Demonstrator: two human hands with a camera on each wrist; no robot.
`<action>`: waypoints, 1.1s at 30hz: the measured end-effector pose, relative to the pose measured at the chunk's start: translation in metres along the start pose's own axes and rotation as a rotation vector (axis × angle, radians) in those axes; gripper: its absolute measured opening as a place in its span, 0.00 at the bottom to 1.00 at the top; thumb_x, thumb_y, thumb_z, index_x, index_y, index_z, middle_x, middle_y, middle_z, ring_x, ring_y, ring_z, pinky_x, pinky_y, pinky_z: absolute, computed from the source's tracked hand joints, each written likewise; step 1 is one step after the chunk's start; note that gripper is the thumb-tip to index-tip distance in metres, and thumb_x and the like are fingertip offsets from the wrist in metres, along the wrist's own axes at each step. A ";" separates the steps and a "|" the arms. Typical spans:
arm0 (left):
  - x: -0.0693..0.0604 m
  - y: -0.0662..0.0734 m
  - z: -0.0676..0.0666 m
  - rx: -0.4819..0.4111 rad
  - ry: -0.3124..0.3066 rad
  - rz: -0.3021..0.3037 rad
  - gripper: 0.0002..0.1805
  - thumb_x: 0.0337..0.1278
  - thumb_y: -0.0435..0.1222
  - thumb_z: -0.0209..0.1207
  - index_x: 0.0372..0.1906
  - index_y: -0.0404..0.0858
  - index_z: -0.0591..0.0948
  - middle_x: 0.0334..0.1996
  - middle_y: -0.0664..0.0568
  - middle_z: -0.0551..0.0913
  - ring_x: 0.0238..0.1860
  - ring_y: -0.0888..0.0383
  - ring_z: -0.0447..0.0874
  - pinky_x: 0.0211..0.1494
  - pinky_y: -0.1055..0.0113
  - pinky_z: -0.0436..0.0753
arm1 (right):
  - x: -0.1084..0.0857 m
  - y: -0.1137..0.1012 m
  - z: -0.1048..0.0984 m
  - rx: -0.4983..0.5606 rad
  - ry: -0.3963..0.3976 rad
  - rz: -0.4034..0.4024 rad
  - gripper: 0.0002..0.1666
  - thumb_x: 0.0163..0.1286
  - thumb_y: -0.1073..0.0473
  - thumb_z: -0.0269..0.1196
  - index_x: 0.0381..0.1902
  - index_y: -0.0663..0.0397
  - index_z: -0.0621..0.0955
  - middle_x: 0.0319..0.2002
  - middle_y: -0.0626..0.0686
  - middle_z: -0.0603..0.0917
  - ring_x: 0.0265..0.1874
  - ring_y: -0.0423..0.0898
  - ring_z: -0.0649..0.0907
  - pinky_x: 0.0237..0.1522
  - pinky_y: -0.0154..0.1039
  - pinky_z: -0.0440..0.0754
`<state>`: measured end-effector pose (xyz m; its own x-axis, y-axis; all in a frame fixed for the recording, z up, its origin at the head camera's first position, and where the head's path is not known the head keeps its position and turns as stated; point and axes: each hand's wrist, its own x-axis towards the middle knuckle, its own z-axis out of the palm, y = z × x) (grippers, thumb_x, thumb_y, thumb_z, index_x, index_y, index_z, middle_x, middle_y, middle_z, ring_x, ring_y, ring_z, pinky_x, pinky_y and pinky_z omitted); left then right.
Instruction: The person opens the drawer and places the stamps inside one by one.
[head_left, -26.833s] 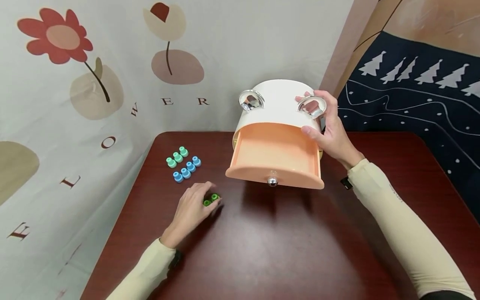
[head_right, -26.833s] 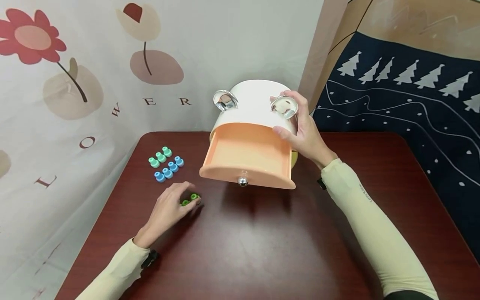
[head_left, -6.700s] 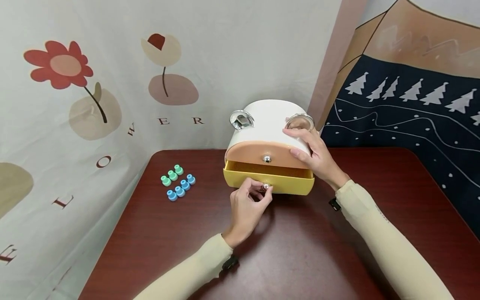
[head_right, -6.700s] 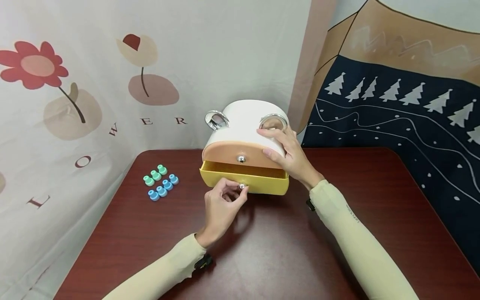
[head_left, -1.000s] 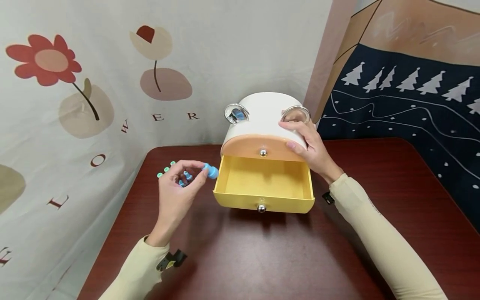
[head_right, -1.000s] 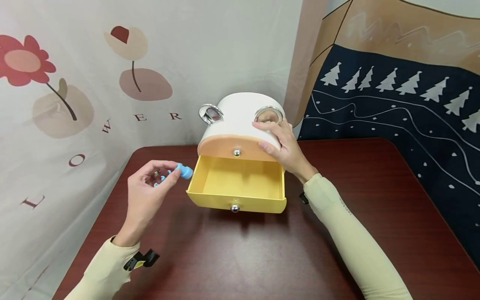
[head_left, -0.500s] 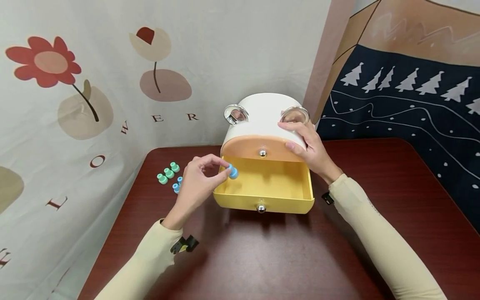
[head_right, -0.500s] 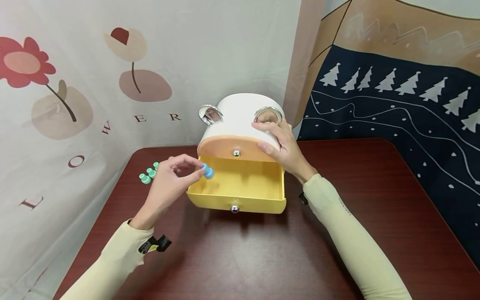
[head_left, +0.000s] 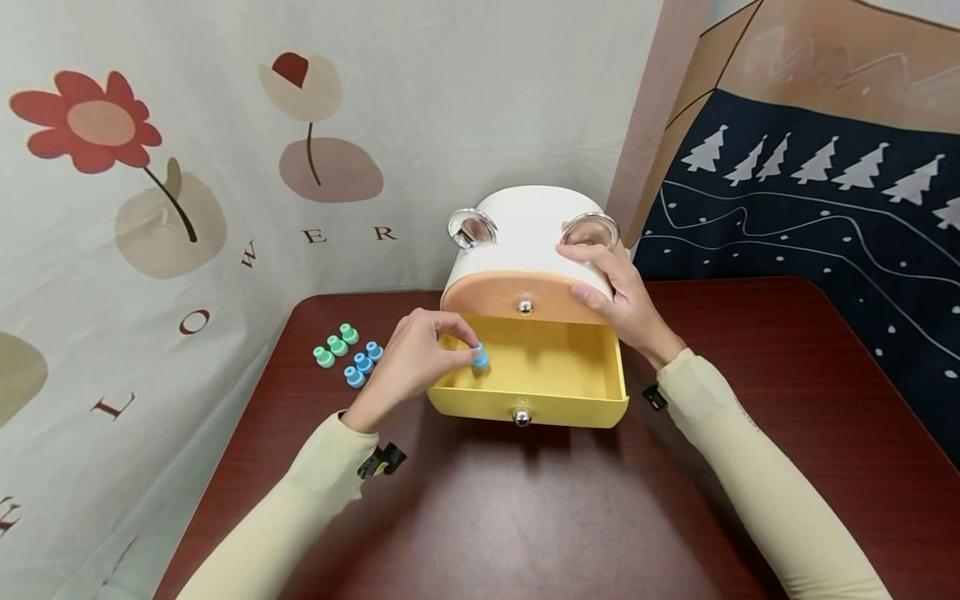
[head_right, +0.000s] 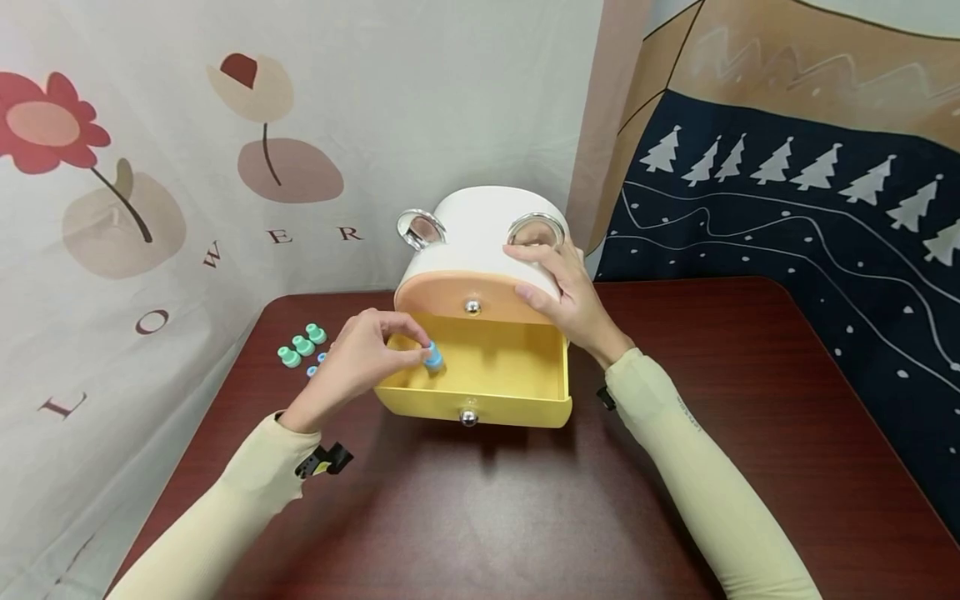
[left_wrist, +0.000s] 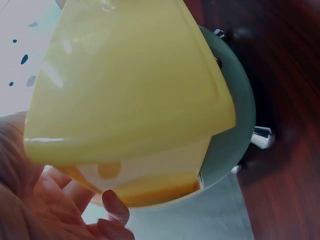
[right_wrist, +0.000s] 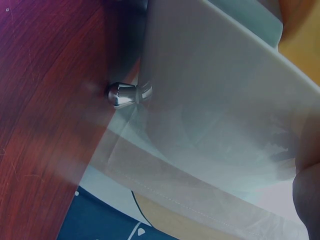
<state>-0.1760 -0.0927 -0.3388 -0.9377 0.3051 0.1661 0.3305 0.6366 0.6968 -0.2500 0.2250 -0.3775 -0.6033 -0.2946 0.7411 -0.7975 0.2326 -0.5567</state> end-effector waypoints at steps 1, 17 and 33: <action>0.001 0.000 0.000 0.005 -0.018 -0.005 0.04 0.59 0.37 0.78 0.32 0.47 0.92 0.35 0.60 0.91 0.33 0.50 0.77 0.37 0.57 0.72 | 0.001 0.000 0.000 0.000 0.000 -0.008 0.30 0.69 0.57 0.63 0.67 0.59 0.84 0.67 0.59 0.80 0.66 0.51 0.72 0.63 0.47 0.59; 0.007 0.001 0.008 0.053 -0.036 0.032 0.06 0.57 0.39 0.81 0.31 0.49 0.92 0.32 0.59 0.89 0.39 0.49 0.77 0.44 0.55 0.73 | 0.001 0.001 -0.003 -0.018 0.012 -0.021 0.30 0.68 0.57 0.63 0.67 0.59 0.83 0.67 0.59 0.81 0.64 0.51 0.73 0.62 0.45 0.60; -0.024 -0.028 0.010 -0.309 0.439 0.149 0.04 0.72 0.33 0.70 0.47 0.38 0.91 0.36 0.52 0.88 0.29 0.53 0.80 0.33 0.69 0.77 | 0.001 0.000 0.000 0.011 -0.003 -0.011 0.29 0.69 0.58 0.63 0.67 0.59 0.84 0.66 0.60 0.79 0.66 0.52 0.72 0.66 0.48 0.60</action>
<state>-0.1617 -0.1107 -0.3694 -0.8614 0.0100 0.5078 0.4785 0.3513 0.8048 -0.2507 0.2242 -0.3764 -0.5946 -0.3000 0.7460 -0.8040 0.2189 -0.5528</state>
